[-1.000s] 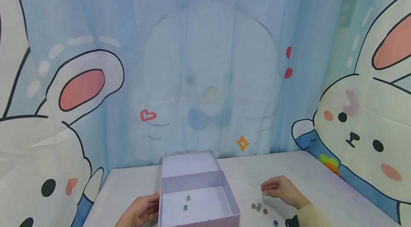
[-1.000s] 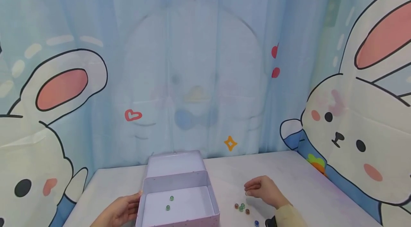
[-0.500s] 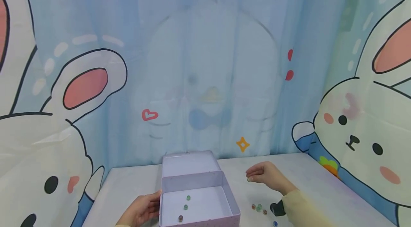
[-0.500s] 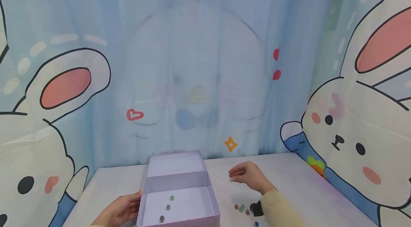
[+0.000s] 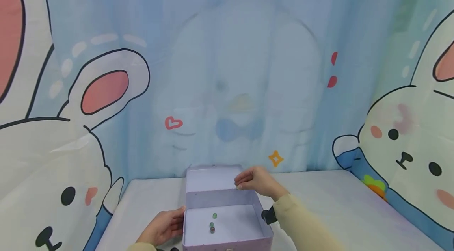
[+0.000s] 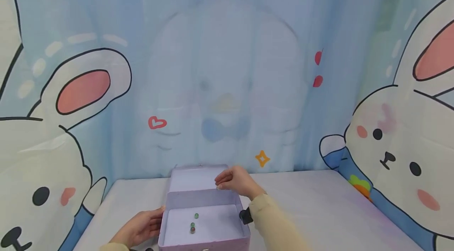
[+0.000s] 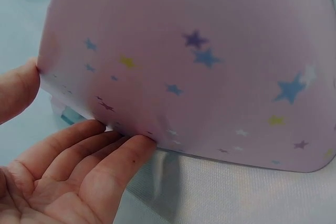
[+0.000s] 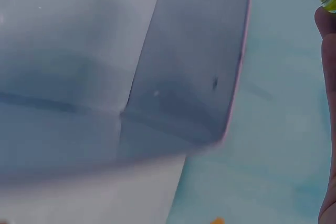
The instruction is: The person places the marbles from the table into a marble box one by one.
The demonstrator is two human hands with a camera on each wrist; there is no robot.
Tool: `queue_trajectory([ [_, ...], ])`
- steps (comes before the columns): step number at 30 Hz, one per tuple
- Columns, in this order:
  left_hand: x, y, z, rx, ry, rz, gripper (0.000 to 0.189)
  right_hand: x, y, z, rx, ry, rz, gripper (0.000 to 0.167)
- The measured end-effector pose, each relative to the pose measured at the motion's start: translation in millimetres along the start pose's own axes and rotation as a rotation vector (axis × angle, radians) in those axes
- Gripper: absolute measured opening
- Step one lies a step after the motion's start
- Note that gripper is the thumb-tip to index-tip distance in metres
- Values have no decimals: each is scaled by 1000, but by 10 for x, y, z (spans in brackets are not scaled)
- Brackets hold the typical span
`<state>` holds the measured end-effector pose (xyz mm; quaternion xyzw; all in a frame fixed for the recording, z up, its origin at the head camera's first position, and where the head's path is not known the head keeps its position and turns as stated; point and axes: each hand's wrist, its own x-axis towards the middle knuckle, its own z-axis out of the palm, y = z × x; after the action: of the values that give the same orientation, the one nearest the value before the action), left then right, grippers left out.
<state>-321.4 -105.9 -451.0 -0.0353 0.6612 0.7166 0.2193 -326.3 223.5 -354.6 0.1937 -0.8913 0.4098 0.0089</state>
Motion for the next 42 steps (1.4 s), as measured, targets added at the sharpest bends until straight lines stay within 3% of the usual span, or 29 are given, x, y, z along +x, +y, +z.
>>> queue_trajectory([
  [12, 9, -4, -11, 19, 6, 34, 60, 435, -117, 850, 121, -97, -5, 19],
  [19, 33, -9, -10, 5, 9, 18, 62, 566, -75, 1154, 144, -154, 30, 18],
  [28, 46, 10, -33, 2, 19, 11, 61, 653, -107, 1333, 80, -222, 73, 17],
  [33, 47, 12, -20, -8, -16, 51, 56, 666, -99, 1366, 27, -255, 69, 16],
  [42, 74, -25, -40, -11, -13, 45, 57, 692, -62, 1418, 25, -294, 44, 15],
])
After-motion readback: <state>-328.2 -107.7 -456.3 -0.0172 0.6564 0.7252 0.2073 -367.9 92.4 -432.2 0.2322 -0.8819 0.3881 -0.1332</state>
